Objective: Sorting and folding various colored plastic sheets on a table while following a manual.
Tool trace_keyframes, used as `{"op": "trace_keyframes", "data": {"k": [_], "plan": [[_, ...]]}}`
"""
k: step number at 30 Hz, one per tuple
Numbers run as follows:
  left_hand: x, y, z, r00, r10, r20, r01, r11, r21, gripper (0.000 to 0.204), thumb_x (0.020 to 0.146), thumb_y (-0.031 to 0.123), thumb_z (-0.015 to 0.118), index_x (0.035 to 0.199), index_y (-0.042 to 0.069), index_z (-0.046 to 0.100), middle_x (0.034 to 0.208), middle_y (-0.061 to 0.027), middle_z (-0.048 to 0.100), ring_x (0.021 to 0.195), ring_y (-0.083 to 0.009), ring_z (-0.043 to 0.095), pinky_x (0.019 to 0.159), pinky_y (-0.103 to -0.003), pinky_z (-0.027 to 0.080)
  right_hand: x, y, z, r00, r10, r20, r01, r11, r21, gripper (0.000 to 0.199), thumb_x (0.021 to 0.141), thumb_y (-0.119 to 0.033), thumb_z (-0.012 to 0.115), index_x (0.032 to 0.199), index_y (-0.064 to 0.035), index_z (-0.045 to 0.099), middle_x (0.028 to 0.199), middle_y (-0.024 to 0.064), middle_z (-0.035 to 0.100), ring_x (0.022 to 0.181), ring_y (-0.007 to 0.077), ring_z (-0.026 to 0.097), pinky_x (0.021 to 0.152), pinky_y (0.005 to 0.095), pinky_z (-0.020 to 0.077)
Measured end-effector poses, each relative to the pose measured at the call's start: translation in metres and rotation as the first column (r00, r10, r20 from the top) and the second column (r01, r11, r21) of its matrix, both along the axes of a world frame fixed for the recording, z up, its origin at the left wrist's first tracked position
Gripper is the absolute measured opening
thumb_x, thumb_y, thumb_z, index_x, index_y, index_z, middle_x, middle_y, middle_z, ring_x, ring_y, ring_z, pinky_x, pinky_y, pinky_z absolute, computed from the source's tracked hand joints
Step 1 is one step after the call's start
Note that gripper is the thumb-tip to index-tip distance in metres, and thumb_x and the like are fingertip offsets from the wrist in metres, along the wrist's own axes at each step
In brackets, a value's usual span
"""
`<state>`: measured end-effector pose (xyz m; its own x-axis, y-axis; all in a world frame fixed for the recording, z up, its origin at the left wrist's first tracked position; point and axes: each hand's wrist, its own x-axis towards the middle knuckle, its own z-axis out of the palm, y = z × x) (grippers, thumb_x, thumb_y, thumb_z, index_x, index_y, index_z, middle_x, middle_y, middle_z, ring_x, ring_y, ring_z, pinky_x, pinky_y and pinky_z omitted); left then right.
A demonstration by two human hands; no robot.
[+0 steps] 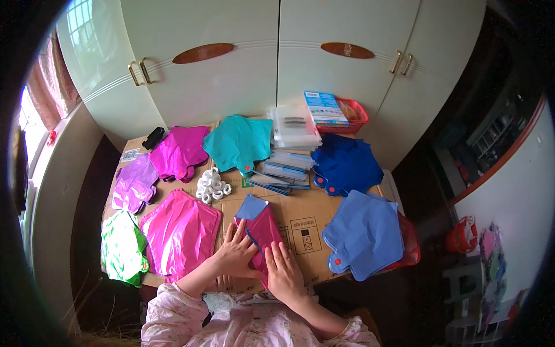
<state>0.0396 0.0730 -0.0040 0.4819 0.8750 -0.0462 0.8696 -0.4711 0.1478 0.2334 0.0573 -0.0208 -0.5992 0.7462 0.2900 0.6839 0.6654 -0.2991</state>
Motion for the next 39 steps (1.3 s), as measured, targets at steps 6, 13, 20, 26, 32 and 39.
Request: {"op": "trace_keyframes", "data": {"k": [6, 13, 20, 26, 32, 39], "plan": [[-0.014, 0.019, -0.011, 0.776, 0.198, 0.598, -0.214, 0.976, -0.046, 0.045, 0.070, 0.039, 0.069, 0.092, 0.000, 0.063, 0.109, -0.0178, 0.056, 0.114, -0.0381, 0.044, 0.099, -0.048, 0.032, -0.001, 0.000, -0.001, 1.000, -0.008, 0.009, 0.008, 1.000, -0.008, 0.046, 0.082, -0.011, 0.047, 0.125, 0.0040, 0.046, 0.133, 0.0218, 0.042, 0.127, 0.0358, 0.037, 0.105, 0.0465, 0.0307], [-0.006, 0.038, 0.000, 0.611, 0.546, 0.572, -0.484, 0.831, -0.276, 0.027, 0.071, 0.028, 0.068, 0.074, 0.001, 0.064, 0.078, -0.0143, 0.059, 0.077, -0.0301, 0.057, 0.073, -0.039, 0.047, -0.001, 0.001, 0.000, 1.000, -0.003, 0.002, 0.003, 1.000, 0.012, 0.045, 0.082, -0.011, 0.047, 0.125, 0.0039, 0.047, 0.131, 0.0214, 0.045, 0.126, 0.0355, 0.039, 0.105, 0.0461, 0.0300], [-0.013, 0.044, -0.015, 0.668, 0.474, 0.573, -0.473, 0.865, -0.164, 0.017, 0.066, 0.017, 0.065, 0.070, 0.001, 0.062, 0.073, -0.0149, 0.058, 0.073, -0.0302, 0.059, 0.069, -0.038, 0.049, 0.000, 0.001, 0.000, 1.000, 0.016, -0.023, -0.015, 1.000, 0.013, 0.044, 0.080, -0.010, 0.048, 0.122, 0.0023, 0.050, 0.129, 0.0192, 0.049, 0.126, 0.0331, 0.040, 0.106, 0.0460, 0.0288], [-0.011, 0.044, -0.009, 0.702, 0.481, 0.526, -0.481, 0.864, -0.149, 0.016, 0.065, 0.016, 0.064, 0.069, 0.001, 0.062, 0.074, -0.0155, 0.058, 0.075, -0.0303, 0.060, 0.071, -0.037, 0.050, 0.001, 0.000, -0.003, 0.999, 0.021, -0.041, -0.019, 0.999, 0.045, 0.041, 0.078, -0.008, 0.050, 0.118, 0.0002, 0.054, 0.125, 0.0160, 0.053, 0.123, 0.0301, 0.044, 0.105, 0.0466, 0.0285], [-0.012, 0.045, -0.012, 0.700, 0.484, 0.525, -0.481, 0.863, -0.156, 0.014, 0.065, 0.016, 0.065, 0.069, 0.002, 0.063, 0.078, -0.0157, 0.057, 0.078, -0.0307, 0.059, 0.074, -0.038, 0.050, 0.002, 0.000, -0.004, 0.997, 0.046, -0.068, -0.042, 0.998, 0.056, 0.040, 0.076, -0.006, 0.051, 0.116, 0.0005, 0.056, 0.123, 0.0156, 0.055, 0.120, 0.0288, 0.048, 0.105, 0.0452, 0.0298], [-0.014, 0.044, -0.011, 0.710, 0.467, 0.527, -0.465, 0.873, -0.148, 0.012, 0.064, 0.013, 0.065, 0.068, 0.002, 0.062, 0.077, -0.0155, 0.056, 0.079, -0.0304, 0.059, 0.074, -0.038, 0.049, 0.001, 0.001, -0.001, 0.994, 0.083, -0.069, -0.076, 0.993, 0.087, 0.035, 0.080, -0.009, 0.049, 0.111, 0.0035, 0.058, 0.118, 0.0170, 0.058, 0.116, 0.0285, 0.051, 0.105, 0.0407, 0.0322]]}}
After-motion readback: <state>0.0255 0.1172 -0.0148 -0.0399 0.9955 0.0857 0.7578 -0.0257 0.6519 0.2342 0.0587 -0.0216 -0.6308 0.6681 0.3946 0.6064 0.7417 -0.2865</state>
